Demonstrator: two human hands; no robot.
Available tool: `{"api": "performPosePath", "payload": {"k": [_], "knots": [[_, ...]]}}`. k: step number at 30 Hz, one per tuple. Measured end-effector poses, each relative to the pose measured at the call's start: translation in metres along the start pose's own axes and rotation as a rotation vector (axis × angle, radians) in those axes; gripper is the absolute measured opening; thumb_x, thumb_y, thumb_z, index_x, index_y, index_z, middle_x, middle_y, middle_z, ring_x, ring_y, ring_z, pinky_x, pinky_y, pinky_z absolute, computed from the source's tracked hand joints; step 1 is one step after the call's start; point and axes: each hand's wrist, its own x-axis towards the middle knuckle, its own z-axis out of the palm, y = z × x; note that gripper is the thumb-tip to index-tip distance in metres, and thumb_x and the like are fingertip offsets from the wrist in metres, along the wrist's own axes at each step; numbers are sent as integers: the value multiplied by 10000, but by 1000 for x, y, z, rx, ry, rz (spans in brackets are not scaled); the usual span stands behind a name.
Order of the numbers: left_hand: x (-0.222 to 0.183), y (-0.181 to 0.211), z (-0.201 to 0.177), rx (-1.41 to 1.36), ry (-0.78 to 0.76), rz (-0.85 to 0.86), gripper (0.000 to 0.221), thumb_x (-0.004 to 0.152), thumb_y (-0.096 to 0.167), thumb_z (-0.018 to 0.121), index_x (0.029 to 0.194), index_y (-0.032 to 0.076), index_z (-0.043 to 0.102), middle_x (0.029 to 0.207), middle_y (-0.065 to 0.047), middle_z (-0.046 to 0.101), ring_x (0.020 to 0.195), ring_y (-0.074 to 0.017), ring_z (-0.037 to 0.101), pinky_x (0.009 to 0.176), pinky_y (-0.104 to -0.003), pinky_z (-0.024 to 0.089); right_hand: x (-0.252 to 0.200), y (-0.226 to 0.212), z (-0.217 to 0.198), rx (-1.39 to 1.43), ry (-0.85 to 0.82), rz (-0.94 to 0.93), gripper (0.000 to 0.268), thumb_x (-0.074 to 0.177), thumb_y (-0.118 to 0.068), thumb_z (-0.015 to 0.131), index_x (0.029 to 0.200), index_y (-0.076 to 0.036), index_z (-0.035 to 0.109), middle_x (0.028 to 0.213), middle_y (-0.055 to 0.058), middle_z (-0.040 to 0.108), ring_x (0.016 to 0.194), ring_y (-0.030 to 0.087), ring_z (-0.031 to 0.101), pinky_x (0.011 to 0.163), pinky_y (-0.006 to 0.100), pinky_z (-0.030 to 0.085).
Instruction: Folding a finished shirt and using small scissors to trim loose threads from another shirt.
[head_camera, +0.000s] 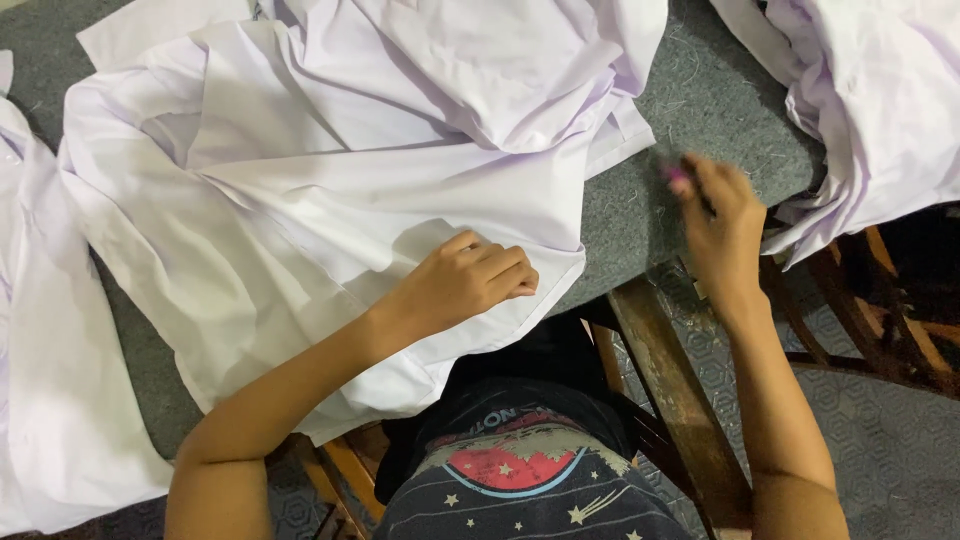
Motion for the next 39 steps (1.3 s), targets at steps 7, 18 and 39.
{"api": "performPosePath", "payload": {"k": [7,18,39], "knots": [[45,3,11,49,89,-85,223,1043,339,611,897,172,583,809,88,505,569,-81,532,616,-265,437,33,12,22,-132,159,4,346,1010,216,597,1350,249,546,1148,278,517,1041,487,600,888,512,521],[105,5,84,104,154,-152,103,1016,261,601,931,203,600,768,128,509,604,-102,577,561,-297,389,21,-37,-15,389,-48,-30,282,1136,-89,456,991,37,663,1099,217,691,1039,442,668,883,484,459],[-170,-43,-142,508,-39,-926,489,899,192,656,1361,78,544,1002,-68,560,867,-264,594,633,-435,557,46,-247,142,548,-311,-868,157,979,-45,626,1097,19,707,986,194,703,941,379,633,844,438,491]]}}
